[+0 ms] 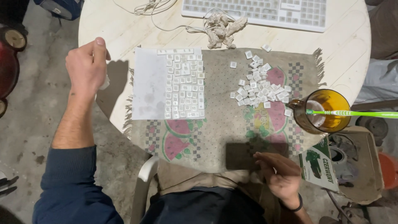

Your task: Cleaning keyboard keycaps with a toothbrush and a tissue.

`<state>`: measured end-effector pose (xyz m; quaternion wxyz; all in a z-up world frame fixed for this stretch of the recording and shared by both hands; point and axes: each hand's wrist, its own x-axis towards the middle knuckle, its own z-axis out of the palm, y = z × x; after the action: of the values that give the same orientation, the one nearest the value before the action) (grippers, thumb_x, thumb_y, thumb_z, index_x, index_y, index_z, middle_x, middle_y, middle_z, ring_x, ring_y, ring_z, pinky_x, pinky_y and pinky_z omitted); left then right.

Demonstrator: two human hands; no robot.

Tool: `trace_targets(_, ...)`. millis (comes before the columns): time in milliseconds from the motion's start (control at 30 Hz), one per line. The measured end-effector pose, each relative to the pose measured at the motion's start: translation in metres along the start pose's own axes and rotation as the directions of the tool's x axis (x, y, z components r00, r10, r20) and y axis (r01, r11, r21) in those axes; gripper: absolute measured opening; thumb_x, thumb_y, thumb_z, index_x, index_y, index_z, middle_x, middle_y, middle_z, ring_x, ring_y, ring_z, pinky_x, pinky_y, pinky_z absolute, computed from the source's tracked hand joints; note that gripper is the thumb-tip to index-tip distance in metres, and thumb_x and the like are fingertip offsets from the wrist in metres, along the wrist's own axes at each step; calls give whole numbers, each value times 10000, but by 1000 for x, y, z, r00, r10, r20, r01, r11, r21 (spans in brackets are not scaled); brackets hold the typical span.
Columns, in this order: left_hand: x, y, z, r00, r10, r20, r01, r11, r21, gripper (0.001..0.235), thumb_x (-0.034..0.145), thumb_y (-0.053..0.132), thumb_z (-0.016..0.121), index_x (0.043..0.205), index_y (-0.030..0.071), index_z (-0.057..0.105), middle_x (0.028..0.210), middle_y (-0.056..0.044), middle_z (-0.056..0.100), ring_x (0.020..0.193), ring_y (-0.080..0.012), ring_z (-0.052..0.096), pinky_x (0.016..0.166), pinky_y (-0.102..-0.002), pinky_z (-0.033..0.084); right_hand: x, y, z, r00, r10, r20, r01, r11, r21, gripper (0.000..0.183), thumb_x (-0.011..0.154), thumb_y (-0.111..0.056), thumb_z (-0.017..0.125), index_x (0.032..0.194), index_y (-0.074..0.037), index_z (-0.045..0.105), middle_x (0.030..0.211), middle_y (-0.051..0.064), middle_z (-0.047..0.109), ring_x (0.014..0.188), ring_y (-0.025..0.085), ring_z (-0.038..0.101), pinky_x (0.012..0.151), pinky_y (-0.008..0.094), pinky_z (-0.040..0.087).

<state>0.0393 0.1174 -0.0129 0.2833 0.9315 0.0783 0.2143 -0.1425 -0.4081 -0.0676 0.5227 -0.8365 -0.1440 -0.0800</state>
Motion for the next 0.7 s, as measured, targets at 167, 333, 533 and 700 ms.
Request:
trace_targets(167, 4, 22, -9, 937, -111, 331, -21, 929, 371, 615, 1074, 661, 488, 1399, 164, 648, 975, -158, 753, 970, -379, 686, 839, -552, 501, 1, 8, 3, 999, 32, 13, -32, 999, 4, 239, 895, 35, 655, 1110, -26, 741, 1022, 101, 787, 822, 171, 775, 709, 279, 599)
trace_targets(333, -5, 12, -17, 960, 9, 279, -154, 850, 504, 670, 1071, 679, 552, 1478, 150, 617, 1194, -189, 720, 1013, -402, 693, 802, -549, 529, 12, 6, 9, 999, -37, 3, 37, 999, -38, 208, 893, 27, 666, 1082, -15, 742, 997, 109, 778, 821, 192, 768, 708, 291, 593)
trace_targets(533, -20, 90, -29, 944, 180, 276, -300, 814, 497, 524, 1034, 513, 690, 1403, 142, 676, 1239, -124, 735, 935, -298, 741, 741, -447, 569, 18, 5, 11, 983, -181, -19, 178, 977, -119, 191, 869, 25, 701, 1053, -12, 740, 959, 124, 760, 806, 240, 760, 708, 310, 587)
trace_targets(700, -16, 165, 12, 726, 389, 567, -567, 806, 173, 457, 953, 496, 683, 1319, 224, 696, 1139, -50, 761, 873, -229, 749, 669, -398, 572, 25, -2, 18, 925, -377, -38, 358, 902, -240, 232, 812, 30, 731, 1041, -7, 737, 949, 119, 751, 768, 249, 726, 669, 338, 555)
